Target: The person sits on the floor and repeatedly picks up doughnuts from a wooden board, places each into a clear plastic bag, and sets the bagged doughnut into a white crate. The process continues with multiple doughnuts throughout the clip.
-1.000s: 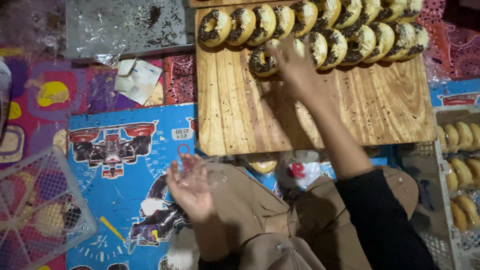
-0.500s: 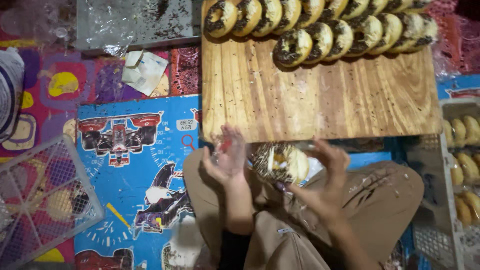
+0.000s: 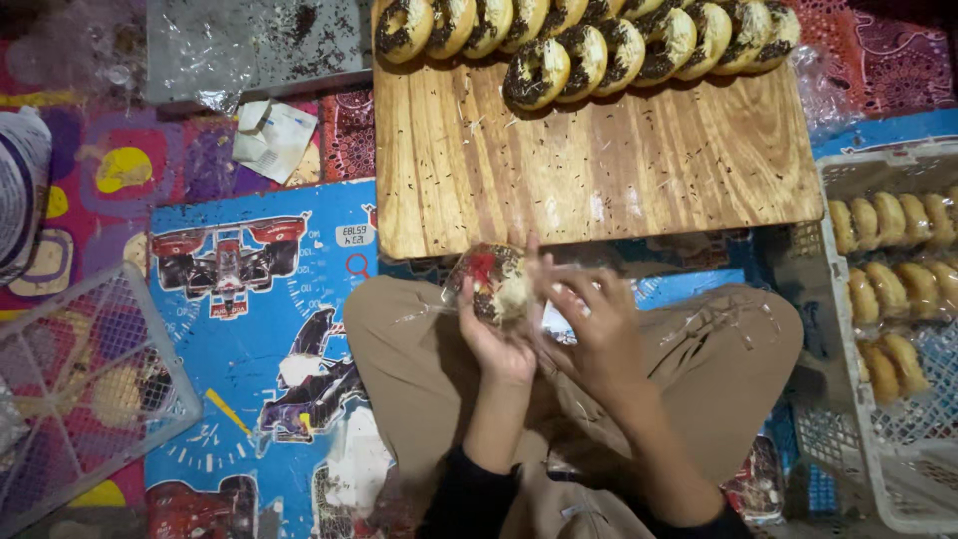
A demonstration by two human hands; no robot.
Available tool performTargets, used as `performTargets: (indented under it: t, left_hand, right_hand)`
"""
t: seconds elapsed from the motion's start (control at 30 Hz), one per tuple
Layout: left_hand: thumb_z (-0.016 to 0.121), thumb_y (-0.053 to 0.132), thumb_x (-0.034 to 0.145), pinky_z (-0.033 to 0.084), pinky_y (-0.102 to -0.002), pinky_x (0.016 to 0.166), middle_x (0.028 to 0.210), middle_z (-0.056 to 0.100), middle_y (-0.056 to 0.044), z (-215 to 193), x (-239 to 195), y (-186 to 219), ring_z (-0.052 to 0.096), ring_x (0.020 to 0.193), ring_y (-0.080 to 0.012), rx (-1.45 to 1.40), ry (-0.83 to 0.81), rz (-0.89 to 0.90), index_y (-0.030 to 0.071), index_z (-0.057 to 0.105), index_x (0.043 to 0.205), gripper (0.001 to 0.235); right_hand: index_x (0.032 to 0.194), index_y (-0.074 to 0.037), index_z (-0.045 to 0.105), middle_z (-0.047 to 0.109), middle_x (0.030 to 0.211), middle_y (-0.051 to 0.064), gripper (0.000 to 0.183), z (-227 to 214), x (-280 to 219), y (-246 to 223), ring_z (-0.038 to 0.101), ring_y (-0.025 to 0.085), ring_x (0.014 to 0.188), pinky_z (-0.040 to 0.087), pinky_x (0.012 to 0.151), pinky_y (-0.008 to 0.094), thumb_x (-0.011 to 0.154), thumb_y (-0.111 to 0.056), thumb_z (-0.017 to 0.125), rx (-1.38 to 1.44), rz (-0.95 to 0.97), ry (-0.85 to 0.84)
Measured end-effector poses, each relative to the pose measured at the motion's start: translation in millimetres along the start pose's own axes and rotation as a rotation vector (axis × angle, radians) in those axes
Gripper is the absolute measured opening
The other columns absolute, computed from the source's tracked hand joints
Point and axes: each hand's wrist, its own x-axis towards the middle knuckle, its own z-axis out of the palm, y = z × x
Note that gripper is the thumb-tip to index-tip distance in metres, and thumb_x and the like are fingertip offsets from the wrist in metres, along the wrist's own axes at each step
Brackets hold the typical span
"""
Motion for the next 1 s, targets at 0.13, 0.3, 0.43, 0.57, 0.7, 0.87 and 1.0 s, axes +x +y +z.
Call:
performTargets:
  t: [0.13, 0.3, 0.43, 0.57, 0.7, 0.87, 1.0]
  left_hand:
    - [0.065, 0.048, 0.092, 0.055, -0.043, 0.099, 0.137, 0.054, -0.017, -25, -5, -5, 0.057, 0.125, -0.0318, 0.592, 0.116, 0.074, 0.012, 0.052, 0.135, 0.058]
    - [0.053, 0.041, 0.102, 0.053, -0.030, 0.058, 0.091, 0.075, -0.011, -26, -40, 6, 0.070, 0.068, -0.0194, 1.259, 0.315, 0.097, 0.008, 0.066, 0.126, 0.043]
    - [0.069, 0.015, 0.098, 0.056, -0.027, 0.073, 0.092, 0.075, -0.006, 0, -69, 10, 0.072, 0.080, -0.0154, 1.961, -0.494, -0.135, 0.000, 0.070, 0.109, 0.019]
    - [0.058, 0.011, 0.101, 0.055, -0.028, 0.075, 0.095, 0.075, -0.009, 19, -73, -3, 0.069, 0.087, -0.0111, 1.781, -0.217, -0.268, -0.002, 0.069, 0.111, 0.020]
    - [0.060, 0.013, 0.096, 0.050, -0.039, 0.064, 0.079, 0.067, -0.017, 12, -74, 5, 0.065, 0.073, -0.0214, 2.122, -0.177, -0.272, -0.003, 0.065, 0.102, 0.018]
    - [0.060, 0.019, 0.100, 0.048, -0.047, 0.075, 0.090, 0.069, -0.020, 0, -78, 36, 0.066, 0.088, -0.0373, 2.530, -0.593, -0.217, 0.000, 0.065, 0.095, 0.020]
    - [0.046, 0.028, 0.104, 0.054, -0.040, 0.085, 0.105, 0.075, -0.015, 14, -94, 72, 0.074, 0.099, -0.0287, 2.128, -0.184, -0.400, -0.002, 0.069, 0.117, 0.039]
  right_hand:
    - [0.113, -0.018, 0.074, 0.064, 0.121, 0.003, 0.032, -20, -6, 12, 0.059, 0.026, 0.110, 0.044, 0.091, 0.046, 0.082, -0.020, 0.078, -0.007, -0.405, 0.144]
    - [0.099, -0.009, 0.070, 0.065, 0.121, 0.016, 0.027, -65, 18, 17, 0.063, 0.038, 0.112, 0.052, 0.091, 0.046, 0.074, -0.014, 0.077, 0.239, -0.312, -0.277]
    - [0.101, -0.004, 0.071, 0.067, 0.095, 0.011, 0.028, -80, 26, 7, 0.068, 0.030, 0.089, 0.054, 0.075, 0.039, 0.079, -0.015, 0.082, 0.403, -0.063, -0.511]
    - [0.099, -0.003, 0.063, 0.064, 0.093, 0.011, 0.036, -87, 21, 10, 0.064, 0.031, 0.086, 0.052, 0.072, 0.041, 0.074, -0.018, 0.084, 0.244, -0.227, -0.182]
    - [0.112, -0.002, 0.069, 0.066, 0.095, 0.009, 0.043, -83, -4, 8, 0.066, 0.029, 0.086, 0.055, 0.071, 0.040, 0.071, -0.013, 0.079, 0.263, -0.226, -0.345]
    - [0.108, 0.002, 0.068, 0.065, 0.103, 0.015, 0.032, -54, -23, 11, 0.068, 0.032, 0.092, 0.057, 0.074, 0.042, 0.078, -0.009, 0.069, 0.101, -0.288, -0.435]
    - [0.107, -0.003, 0.069, 0.068, 0.116, 0.020, 0.022, -35, -13, 86, 0.070, 0.032, 0.099, 0.059, 0.083, 0.040, 0.089, -0.010, 0.057, -0.346, 0.144, -0.690]
